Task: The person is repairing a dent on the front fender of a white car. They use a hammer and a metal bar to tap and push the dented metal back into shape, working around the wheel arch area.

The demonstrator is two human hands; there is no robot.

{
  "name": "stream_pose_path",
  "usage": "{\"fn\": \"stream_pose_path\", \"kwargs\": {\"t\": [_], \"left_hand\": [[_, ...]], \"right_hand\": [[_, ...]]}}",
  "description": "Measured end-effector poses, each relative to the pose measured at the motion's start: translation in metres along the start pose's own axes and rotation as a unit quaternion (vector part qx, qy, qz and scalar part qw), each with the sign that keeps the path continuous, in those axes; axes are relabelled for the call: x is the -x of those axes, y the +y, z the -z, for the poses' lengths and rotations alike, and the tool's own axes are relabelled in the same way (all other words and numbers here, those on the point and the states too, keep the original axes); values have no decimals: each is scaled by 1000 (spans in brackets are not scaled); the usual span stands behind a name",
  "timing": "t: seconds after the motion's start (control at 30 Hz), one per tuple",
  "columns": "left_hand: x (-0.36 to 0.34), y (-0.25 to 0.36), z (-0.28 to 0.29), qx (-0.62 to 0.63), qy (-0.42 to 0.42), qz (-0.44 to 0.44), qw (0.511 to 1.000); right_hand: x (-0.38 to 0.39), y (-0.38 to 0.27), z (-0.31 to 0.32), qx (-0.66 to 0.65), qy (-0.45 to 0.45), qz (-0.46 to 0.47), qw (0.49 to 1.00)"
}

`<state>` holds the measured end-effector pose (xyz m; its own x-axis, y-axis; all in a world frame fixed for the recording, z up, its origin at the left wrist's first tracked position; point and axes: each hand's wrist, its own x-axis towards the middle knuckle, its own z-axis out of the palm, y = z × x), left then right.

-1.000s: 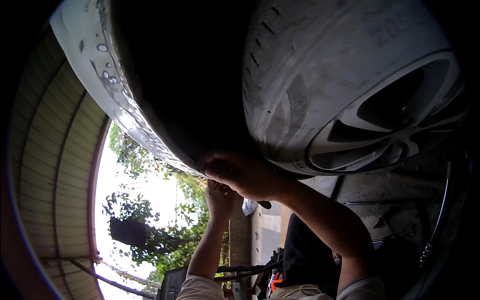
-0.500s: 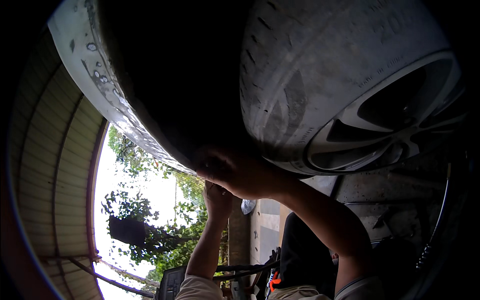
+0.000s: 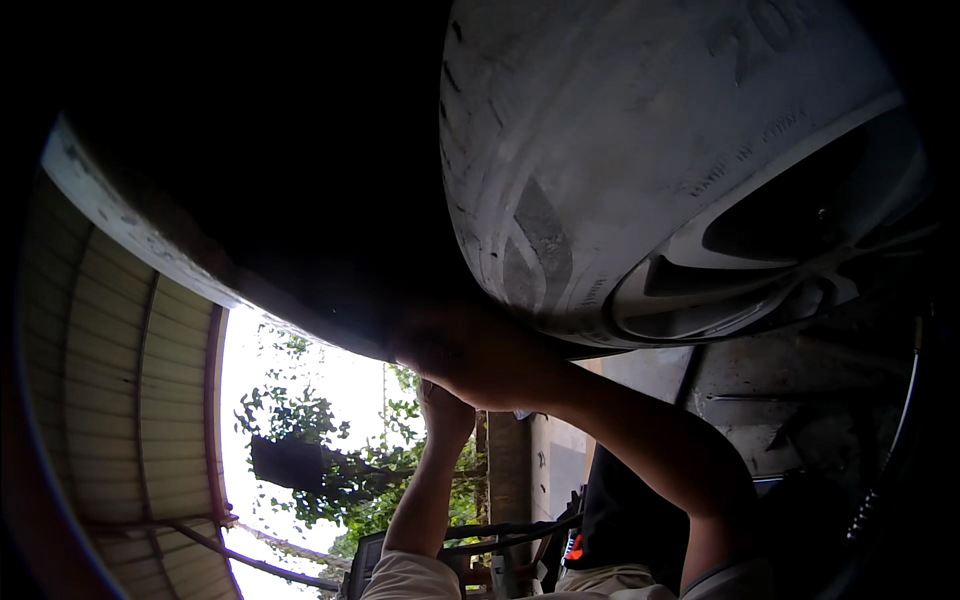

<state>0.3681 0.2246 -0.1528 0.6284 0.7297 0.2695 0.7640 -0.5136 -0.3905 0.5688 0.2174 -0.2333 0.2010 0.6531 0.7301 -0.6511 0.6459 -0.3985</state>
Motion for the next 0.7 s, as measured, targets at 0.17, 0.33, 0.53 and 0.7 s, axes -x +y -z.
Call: {"fn": "stream_pose_path", "kwargs": {"t": [0.17, 0.33, 0.53, 0.7], "left_hand": [[3, -4, 1, 17, -8, 22, 1000], [12, -12, 2, -43, -44, 26, 998], [14, -16, -7, -39, -32, 21, 999], [14, -13, -3, -46, -13, 19, 999]], "right_hand": [[0, 2, -5, -67, 26, -14, 997], [-2, 2, -7, -158, 0, -64, 985], [-1, 4, -8, -146, 14, -69, 987], [-2, 0, -10, -94, 33, -22, 995]]}}
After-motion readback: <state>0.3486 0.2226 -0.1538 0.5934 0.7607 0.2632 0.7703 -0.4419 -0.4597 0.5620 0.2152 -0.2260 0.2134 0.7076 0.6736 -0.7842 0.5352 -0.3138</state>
